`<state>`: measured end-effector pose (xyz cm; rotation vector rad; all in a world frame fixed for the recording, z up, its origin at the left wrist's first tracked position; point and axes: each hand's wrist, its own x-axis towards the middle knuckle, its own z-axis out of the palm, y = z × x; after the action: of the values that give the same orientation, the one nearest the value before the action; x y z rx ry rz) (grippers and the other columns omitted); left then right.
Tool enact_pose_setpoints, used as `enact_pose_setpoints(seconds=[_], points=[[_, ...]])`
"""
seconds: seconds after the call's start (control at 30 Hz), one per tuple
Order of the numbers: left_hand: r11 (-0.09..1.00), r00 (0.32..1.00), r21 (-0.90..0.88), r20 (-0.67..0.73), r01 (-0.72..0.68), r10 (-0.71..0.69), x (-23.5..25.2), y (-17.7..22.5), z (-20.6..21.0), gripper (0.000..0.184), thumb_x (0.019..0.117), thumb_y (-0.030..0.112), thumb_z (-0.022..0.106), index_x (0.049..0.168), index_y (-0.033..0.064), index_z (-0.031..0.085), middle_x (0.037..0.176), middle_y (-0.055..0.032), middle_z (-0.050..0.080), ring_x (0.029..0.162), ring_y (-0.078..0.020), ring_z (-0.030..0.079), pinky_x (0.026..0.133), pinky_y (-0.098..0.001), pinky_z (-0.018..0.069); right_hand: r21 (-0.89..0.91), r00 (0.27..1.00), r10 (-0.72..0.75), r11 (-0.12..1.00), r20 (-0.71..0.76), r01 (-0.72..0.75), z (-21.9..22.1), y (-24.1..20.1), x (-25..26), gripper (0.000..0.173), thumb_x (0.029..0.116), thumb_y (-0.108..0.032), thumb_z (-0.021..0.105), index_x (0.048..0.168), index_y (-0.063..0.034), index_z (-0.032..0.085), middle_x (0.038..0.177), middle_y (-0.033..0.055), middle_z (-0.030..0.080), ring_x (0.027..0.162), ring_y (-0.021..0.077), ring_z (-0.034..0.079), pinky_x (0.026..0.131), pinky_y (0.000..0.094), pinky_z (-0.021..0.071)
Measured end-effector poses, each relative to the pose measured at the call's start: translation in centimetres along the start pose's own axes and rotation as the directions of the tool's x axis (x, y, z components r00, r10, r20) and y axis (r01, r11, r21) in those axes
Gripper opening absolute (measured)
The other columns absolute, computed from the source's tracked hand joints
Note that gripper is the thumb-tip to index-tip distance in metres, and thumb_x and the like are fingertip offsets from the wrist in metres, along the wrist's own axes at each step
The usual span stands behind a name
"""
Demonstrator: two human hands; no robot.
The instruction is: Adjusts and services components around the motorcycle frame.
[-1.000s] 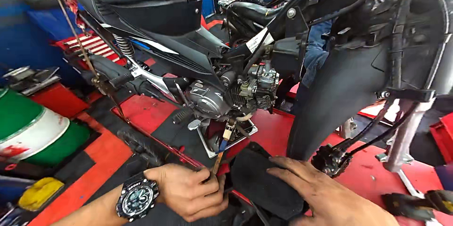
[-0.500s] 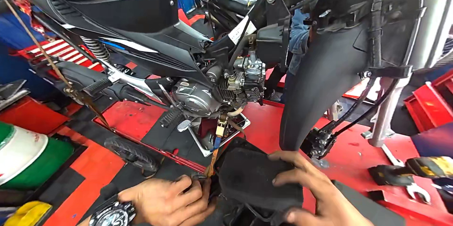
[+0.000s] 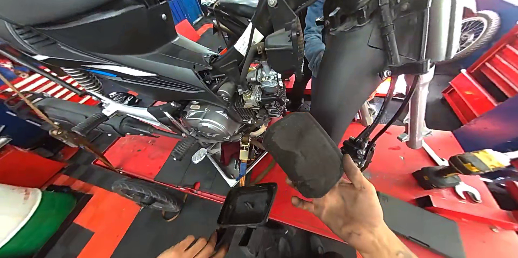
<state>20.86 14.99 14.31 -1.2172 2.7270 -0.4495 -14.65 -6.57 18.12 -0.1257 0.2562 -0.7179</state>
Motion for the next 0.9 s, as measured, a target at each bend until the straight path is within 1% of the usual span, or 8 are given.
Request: enact_pose_setpoints(seconds=[0.17,0.27,0.47,0.57,0.7,0.77,0.83,0.9], points=[[0.982,0.984,-0.075,0.045,0.176,-0.172,-1.6,2.9,2.1,0.034,0.1045,0.008,0.052,0.135,0.0184,0.062,0.113,-0.0119,0.071,0.079,-0.0235,0.069,0.064,-0.0354,0.0545,0.015,0.999,0.033,0.999,-0.011,-0.033,-0.5,0.4,0.5,0.078,0.0928,-0.074,0.045,0.146,-0.0167,0.05,0.143,0.0259,0.055,0.13,0.0468,0.054,0.099,0.0693,0.0464],[0.958,0.966,-0.124,0.045,0.258,-0.254,-2.4,4.5,3.2,0.035,0.1043,0.009,0.052,0.136,0.0193,0.063,0.114,-0.0119,0.071,0.082,-0.0242,0.07,0.066,-0.0359,0.0556,0.006,0.997,0.07,0.998,-0.013,-0.07,-0.9,0.9,0.7,0.078,0.0945,-0.073,0.041,0.149,-0.0174,0.047,0.145,0.0258,0.053,0.133,0.0466,0.052,0.102,0.0692,0.0447],[0.909,0.923,-0.168,0.029,0.383,-0.383,-2.9,7.1,4.5,0.035,0.1033,0.01,0.054,0.135,0.0215,0.063,0.112,-0.0106,0.072,0.081,-0.0233,0.069,0.066,-0.0352,0.0555,-0.075,0.979,0.156,0.983,-0.134,-0.167,-3.0,2.5,2.0,0.079,0.0981,-0.072,0.031,0.152,-0.0158,0.041,0.148,0.0245,0.051,0.135,0.0459,0.05,0.103,0.0694,0.0438],[0.884,0.901,-0.182,0.023,0.43,-0.433,-2.9,8.3,4.8,0.033,0.1031,0.011,0.055,0.133,0.0205,0.065,0.111,-0.0106,0.073,0.083,-0.0238,0.07,0.067,-0.0359,0.0565,-0.17,0.938,0.19,0.954,-0.29,-0.246,-7.6,3.9,3.1,0.076,0.1011,-0.07,0.024,0.154,-0.0178,0.038,0.147,0.0209,0.054,0.133,0.0431,0.053,0.102,0.0682,0.0462],[0.863,0.878,-0.185,0.005,0.47,-0.478,-2.8,9.8,5.2,0.032,0.1035,0.012,0.055,0.133,0.0212,0.066,0.109,-0.0095,0.073,0.081,-0.0234,0.07,0.066,-0.0352,0.0555,-0.197,0.828,0.124,0.942,-0.547,-0.272,-17.5,3.9,5.0,0.077,0.0981,-0.073,0.03,0.152,-0.02,0.04,0.141,0.0185,0.059,0.126,0.0403,0.059,0.096,0.065,0.0508],[0.857,0.874,-0.188,0.012,0.479,-0.486,-2.9,10.5,5.2,0.032,0.1032,0.012,0.055,0.132,0.0206,0.066,0.108,-0.0095,0.073,0.081,-0.0234,0.07,0.067,-0.0354,0.0556,-0.204,0.779,0.04,0.955,-0.626,-0.213,-21.3,2.8,6.0,0.078,0.0967,-0.075,0.03,0.152,-0.0211,0.041,0.137,0.0185,0.06,0.122,0.0393,0.061,0.093,0.0636,0.0515],[0.849,0.87,-0.207,0.029,0.487,-0.492,-3.1,11.0,5.1,0.032,0.1029,0.011,0.055,0.132,0.0197,0.066,0.108,-0.0098,0.073,0.081,-0.024,0.069,0.067,-0.0362,0.0555,-0.219,0.755,-0.056,0.969,-0.654,-0.118,-23.1,1.2,6.8,0.08,0.0958,-0.077,0.027,0.153,-0.0218,0.039,0.138,0.019,0.06,0.12,0.0392,0.062,0.092,0.0634,0.052],[0.841,0.867,-0.223,0.035,0.492,-0.497,-3.3,11.4,5.3,0.032,0.1027,0.011,0.056,0.132,0.0195,0.066,0.11,-0.0095,0.073,0.082,-0.0239,0.07,0.068,-0.0363,0.056,-0.238,0.735,-0.12,0.97,-0.667,-0.058,-24.3,-0.3,7.5,0.091,0.0929,-0.083,0.018,0.159,-0.0208,0.026,0.142,0.0238,0.055,0.12,0.0428,0.062,0.092,0.0631,0.0542]])
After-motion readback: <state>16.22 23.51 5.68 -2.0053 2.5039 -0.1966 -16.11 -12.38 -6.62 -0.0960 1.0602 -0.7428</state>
